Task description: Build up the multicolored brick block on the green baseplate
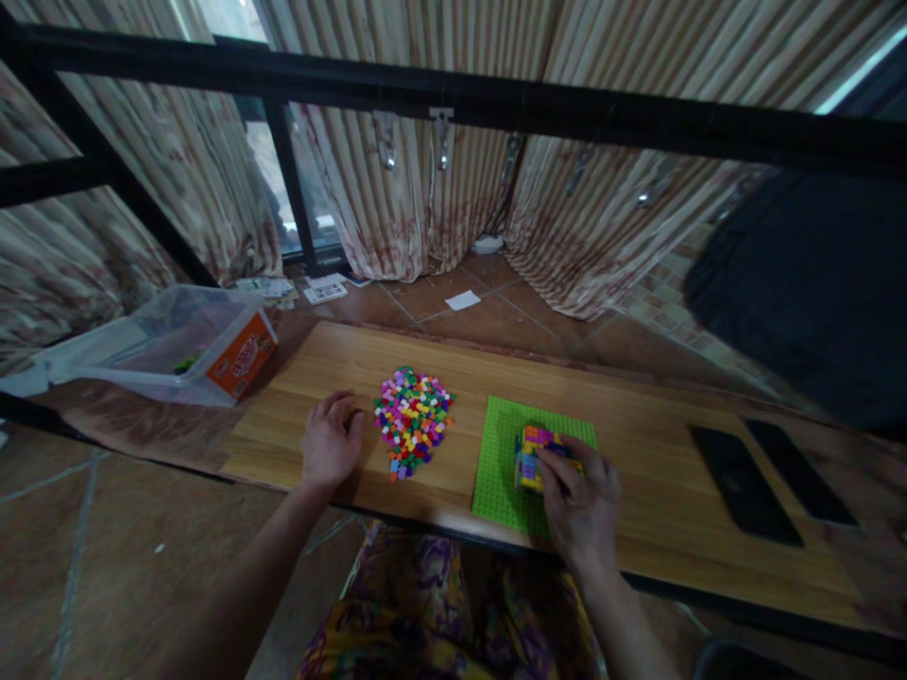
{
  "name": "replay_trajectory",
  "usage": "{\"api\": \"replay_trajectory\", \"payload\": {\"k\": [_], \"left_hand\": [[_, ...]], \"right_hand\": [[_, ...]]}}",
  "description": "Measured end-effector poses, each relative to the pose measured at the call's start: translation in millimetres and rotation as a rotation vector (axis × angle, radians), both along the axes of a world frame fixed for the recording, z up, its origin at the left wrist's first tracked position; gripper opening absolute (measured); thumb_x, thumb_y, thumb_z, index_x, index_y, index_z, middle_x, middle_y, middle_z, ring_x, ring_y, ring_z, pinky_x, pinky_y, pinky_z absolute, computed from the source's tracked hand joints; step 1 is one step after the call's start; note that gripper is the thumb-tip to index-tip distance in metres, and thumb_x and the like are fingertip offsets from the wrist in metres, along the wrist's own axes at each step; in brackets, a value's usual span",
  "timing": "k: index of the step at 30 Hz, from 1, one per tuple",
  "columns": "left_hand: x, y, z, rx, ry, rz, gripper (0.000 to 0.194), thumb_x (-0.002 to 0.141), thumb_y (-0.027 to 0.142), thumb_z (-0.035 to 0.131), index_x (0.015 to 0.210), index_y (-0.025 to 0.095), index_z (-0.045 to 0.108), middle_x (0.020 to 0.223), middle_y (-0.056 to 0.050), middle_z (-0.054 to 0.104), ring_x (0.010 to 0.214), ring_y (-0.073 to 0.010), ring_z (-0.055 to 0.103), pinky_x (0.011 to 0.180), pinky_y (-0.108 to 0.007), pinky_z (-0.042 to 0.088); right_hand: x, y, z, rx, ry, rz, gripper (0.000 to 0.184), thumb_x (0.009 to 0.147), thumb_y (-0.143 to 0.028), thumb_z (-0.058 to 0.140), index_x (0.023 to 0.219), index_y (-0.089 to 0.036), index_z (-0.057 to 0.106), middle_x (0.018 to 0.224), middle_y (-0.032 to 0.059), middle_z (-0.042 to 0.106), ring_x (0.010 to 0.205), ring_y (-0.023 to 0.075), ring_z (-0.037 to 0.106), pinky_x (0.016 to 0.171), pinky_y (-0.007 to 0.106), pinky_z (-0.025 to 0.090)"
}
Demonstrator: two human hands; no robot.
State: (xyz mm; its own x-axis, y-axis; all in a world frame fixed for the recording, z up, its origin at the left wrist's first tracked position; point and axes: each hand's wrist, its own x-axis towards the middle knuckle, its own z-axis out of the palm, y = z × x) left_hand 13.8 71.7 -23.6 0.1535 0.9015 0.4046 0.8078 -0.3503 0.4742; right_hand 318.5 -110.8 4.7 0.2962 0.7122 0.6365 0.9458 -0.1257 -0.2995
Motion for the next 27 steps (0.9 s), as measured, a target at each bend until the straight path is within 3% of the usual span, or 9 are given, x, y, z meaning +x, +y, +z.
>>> {"api": "replay_trajectory", "payload": {"k": [6, 15, 23, 27], "left_hand": [[-1, 0, -2.0, 0.027, 0.012, 0.002, 0.031, 0.088, 0.035, 0.046, 0.102, 0.015, 0.064, 0.118, -0.013, 0.065, 0.108, -0.0286, 0.058, 0.098, -0.045, 0.046], [0, -1, -0.8, 0.017, 0.019, 0.002, 0.03, 0.088, 0.032, 0.047, 0.104, 0.015, 0.065, 0.118, -0.013, 0.064, 0.108, -0.0287, 0.058, 0.098, -0.045, 0.046], [2, -4, 1.9, 0.008, 0.0, 0.013, 0.028, 0.087, 0.028, 0.047, 0.104, 0.015, 0.065, 0.117, -0.014, 0.064, 0.11, -0.0289, 0.057, 0.098, -0.044, 0.047], [2, -4, 0.5, 0.022, -0.004, 0.011, 0.027, 0.087, 0.026, 0.048, 0.103, 0.015, 0.065, 0.118, -0.013, 0.064, 0.108, -0.0287, 0.057, 0.098, -0.044, 0.047]], "right_hand": [[0, -1, -1.7, -0.023, -0.171, 0.003, 0.02, 0.091, -0.021, 0.057, 0.096, -0.025, 0.075, 0.117, 0.008, 0.064, 0.104, 0.0263, 0.052, 0.087, 0.043, 0.045], [2, -3, -9.8, -0.097, -0.184, 0.119, 0.03, 0.093, -0.01, 0.044, 0.108, -0.019, 0.069, 0.12, 0.0103, 0.064, 0.108, 0.0245, 0.056, 0.092, 0.043, 0.046], [7, 0, -2.9, -0.08, -0.1, 0.147, 0.027, 0.096, -0.023, 0.046, 0.107, -0.021, 0.07, 0.119, 0.0086, 0.066, 0.103, 0.0235, 0.058, 0.09, 0.042, 0.047], [-2, -5, 11.8, 0.085, 0.062, 0.055, 0.025, 0.095, -0.029, 0.051, 0.109, -0.019, 0.069, 0.109, 0.0092, 0.07, 0.099, 0.0226, 0.062, 0.09, 0.041, 0.049]]}}
